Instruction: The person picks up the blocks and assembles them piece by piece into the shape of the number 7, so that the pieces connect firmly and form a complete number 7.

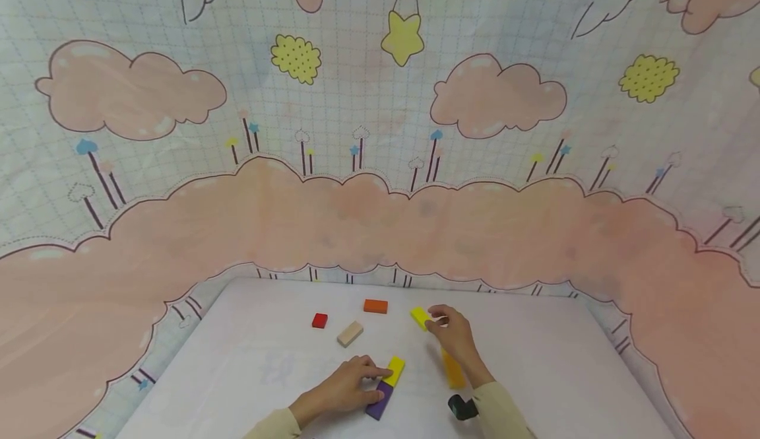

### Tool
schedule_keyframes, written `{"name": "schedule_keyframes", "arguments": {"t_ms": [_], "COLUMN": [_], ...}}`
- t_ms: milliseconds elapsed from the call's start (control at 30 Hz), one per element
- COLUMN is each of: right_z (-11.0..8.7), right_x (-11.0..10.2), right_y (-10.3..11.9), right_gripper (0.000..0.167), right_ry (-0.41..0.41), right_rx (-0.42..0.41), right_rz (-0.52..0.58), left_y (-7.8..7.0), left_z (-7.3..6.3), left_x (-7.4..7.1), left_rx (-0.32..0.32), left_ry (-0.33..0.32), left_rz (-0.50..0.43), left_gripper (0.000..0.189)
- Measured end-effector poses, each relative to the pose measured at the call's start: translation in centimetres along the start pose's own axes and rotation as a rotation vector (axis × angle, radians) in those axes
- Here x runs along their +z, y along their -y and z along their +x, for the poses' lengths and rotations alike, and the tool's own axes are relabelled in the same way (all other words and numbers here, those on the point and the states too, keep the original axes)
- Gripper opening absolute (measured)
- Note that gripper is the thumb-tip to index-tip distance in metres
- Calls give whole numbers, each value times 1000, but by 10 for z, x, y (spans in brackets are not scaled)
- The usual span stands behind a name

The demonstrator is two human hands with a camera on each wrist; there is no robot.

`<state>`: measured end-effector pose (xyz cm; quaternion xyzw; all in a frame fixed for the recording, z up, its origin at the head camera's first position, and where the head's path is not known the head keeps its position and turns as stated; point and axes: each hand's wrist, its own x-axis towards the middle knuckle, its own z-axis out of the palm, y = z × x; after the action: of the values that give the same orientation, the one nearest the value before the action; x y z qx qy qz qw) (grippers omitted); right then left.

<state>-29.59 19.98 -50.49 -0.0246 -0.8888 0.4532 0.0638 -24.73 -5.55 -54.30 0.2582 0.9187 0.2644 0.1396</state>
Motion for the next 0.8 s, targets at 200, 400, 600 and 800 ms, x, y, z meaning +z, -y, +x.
{"name": "schedule_keyframes", "arguments": {"t_ms": [200,400,600,800], "right_z": [4,9,16,21], "right_x": [8,13,21,28], "right_y": [-2,-2,-1,-1], "right_gripper": [29,31,31,31], "right_ry": [-33,-44,-70,-88], "right_rx": [30,42,108,162], "right_rz": [12,16,26,36], "left_y": [2,1,-1,-1], "left_z": [0,0,-1,-1], "left_x": [2,1,-2,-2], "left_rx": [5,5,-9,-5], "left_ry": [0,-6,-5,-2], "left_rz": [-1,4,-23,-25], "left_gripper": [39,39,38,38]}}
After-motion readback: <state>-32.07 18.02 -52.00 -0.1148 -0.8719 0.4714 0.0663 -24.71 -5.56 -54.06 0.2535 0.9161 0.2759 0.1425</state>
